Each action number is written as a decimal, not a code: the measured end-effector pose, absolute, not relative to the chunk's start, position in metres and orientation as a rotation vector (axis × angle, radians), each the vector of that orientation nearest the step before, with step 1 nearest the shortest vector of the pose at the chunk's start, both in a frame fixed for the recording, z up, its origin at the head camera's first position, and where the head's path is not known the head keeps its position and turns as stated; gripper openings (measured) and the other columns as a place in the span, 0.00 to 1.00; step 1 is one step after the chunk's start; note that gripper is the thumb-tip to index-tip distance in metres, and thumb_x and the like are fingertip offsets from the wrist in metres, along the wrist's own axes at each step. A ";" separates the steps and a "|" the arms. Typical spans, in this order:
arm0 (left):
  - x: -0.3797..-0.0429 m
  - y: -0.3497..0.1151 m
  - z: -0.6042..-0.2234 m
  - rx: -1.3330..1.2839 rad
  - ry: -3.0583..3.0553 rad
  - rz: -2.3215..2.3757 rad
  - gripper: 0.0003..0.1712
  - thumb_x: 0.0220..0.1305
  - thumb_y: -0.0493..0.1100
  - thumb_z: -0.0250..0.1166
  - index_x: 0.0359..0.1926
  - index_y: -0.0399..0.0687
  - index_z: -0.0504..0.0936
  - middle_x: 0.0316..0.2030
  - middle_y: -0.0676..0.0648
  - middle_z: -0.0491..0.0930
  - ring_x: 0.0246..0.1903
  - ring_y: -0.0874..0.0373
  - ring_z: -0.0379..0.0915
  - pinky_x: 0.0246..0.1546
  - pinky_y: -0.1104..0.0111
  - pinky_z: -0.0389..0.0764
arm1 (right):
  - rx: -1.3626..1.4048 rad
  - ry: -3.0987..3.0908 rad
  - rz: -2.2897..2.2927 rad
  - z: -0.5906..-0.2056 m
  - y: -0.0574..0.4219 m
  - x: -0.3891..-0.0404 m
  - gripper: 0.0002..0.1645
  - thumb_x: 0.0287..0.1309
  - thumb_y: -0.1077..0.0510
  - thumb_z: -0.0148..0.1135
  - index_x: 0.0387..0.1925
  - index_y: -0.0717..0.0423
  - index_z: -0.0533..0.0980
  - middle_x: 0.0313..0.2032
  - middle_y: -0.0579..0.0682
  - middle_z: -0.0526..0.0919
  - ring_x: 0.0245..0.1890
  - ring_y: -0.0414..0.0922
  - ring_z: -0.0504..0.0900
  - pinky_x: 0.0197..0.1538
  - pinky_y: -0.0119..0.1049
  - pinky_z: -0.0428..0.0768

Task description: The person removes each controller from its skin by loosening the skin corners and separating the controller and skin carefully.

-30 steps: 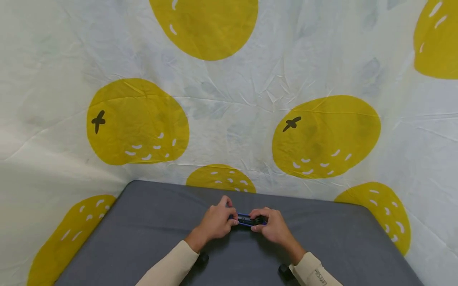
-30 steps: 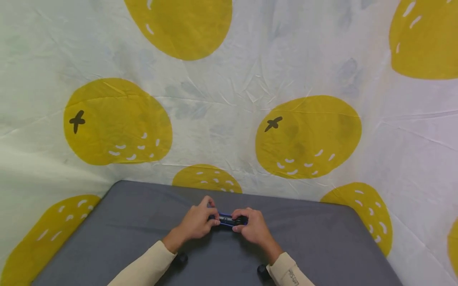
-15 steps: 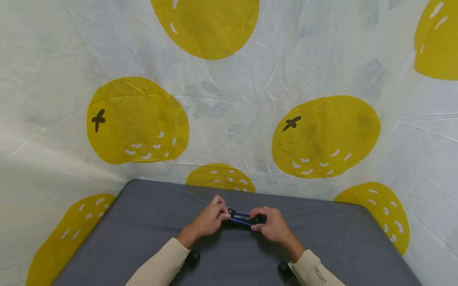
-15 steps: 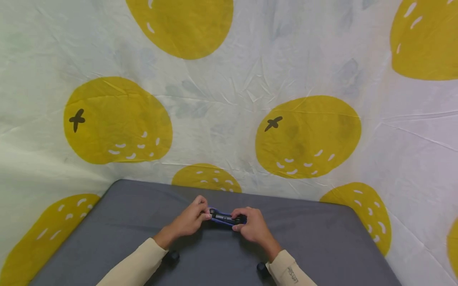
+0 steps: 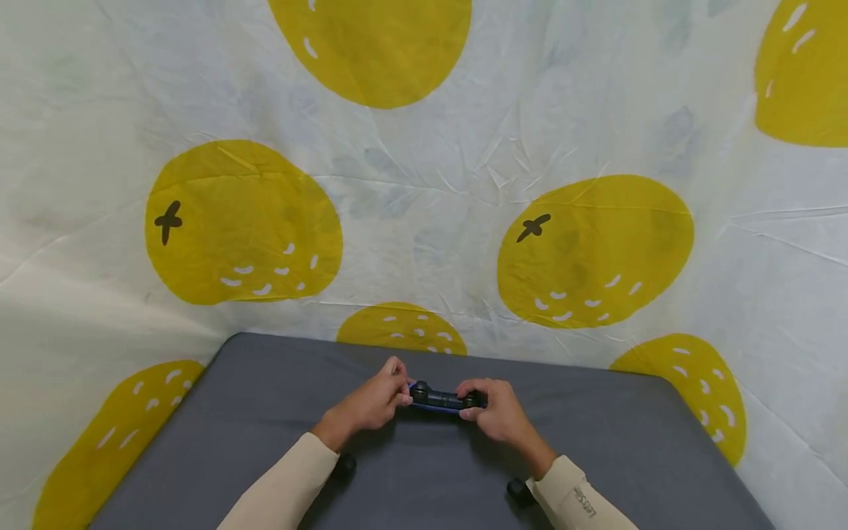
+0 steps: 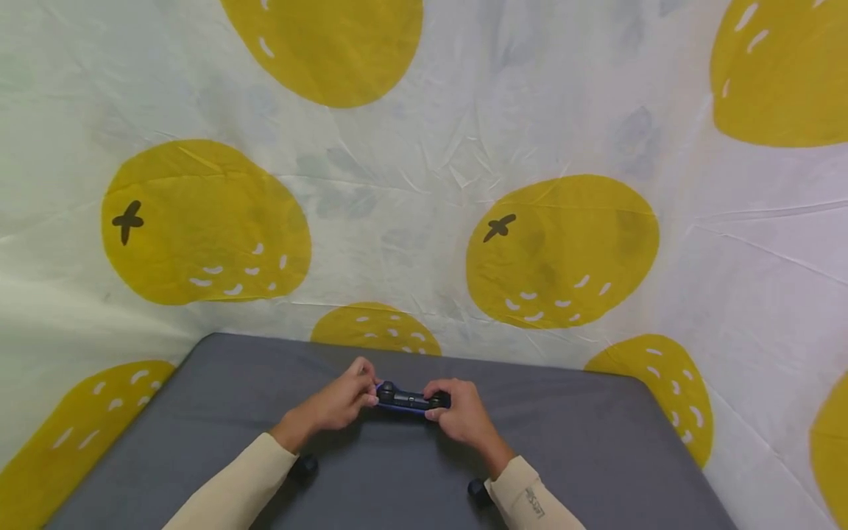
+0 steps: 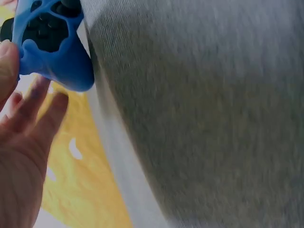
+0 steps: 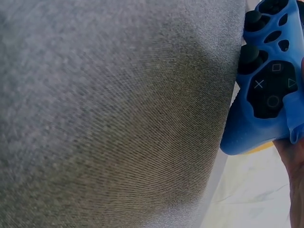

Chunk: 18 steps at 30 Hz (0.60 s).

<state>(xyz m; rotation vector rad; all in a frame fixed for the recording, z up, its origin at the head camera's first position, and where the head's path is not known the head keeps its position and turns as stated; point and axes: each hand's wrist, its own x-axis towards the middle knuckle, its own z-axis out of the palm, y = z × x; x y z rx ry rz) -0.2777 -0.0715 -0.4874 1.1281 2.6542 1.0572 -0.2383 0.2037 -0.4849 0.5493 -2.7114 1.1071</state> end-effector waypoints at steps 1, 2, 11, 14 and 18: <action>-0.278 -0.073 -0.487 1.137 2.664 1.025 0.11 0.78 0.36 0.58 0.34 0.45 0.76 0.46 0.47 0.62 0.52 0.51 0.81 0.45 0.68 0.80 | 0.549 -2.713 1.108 -0.485 0.203 -0.238 0.15 0.50 0.68 0.78 0.37 0.46 0.87 0.46 0.46 0.91 0.48 0.51 0.87 0.53 0.45 0.85; -0.279 -0.073 -0.487 1.146 2.677 0.989 0.10 0.78 0.36 0.58 0.34 0.46 0.77 0.45 0.47 0.61 0.48 0.54 0.80 0.42 0.70 0.78 | 0.544 -2.719 1.112 -0.484 0.203 -0.238 0.15 0.50 0.68 0.78 0.37 0.46 0.87 0.46 0.46 0.91 0.48 0.51 0.87 0.53 0.45 0.85; -0.284 -0.077 -0.493 1.012 2.891 0.534 0.10 0.77 0.47 0.61 0.34 0.53 0.79 0.39 0.52 0.62 0.37 0.57 0.58 0.33 0.67 0.62 | 0.521 -2.734 1.114 -0.482 0.201 -0.236 0.15 0.51 0.68 0.78 0.37 0.46 0.87 0.46 0.46 0.91 0.49 0.52 0.86 0.52 0.44 0.84; -0.286 -0.078 -0.496 0.983 2.888 0.558 0.11 0.75 0.47 0.64 0.33 0.52 0.82 0.38 0.52 0.65 0.37 0.57 0.60 0.35 0.66 0.68 | 0.519 -2.731 1.111 -0.482 0.201 -0.236 0.15 0.51 0.68 0.78 0.37 0.47 0.87 0.46 0.46 0.91 0.49 0.51 0.86 0.52 0.44 0.84; -0.288 -0.079 -0.496 0.888 2.877 0.785 0.14 0.65 0.48 0.74 0.30 0.46 0.82 0.35 0.50 0.70 0.35 0.57 0.65 0.39 0.66 0.72 | 0.522 -2.722 1.126 -0.482 0.200 -0.235 0.14 0.51 0.68 0.78 0.37 0.48 0.87 0.46 0.47 0.91 0.49 0.52 0.86 0.53 0.46 0.84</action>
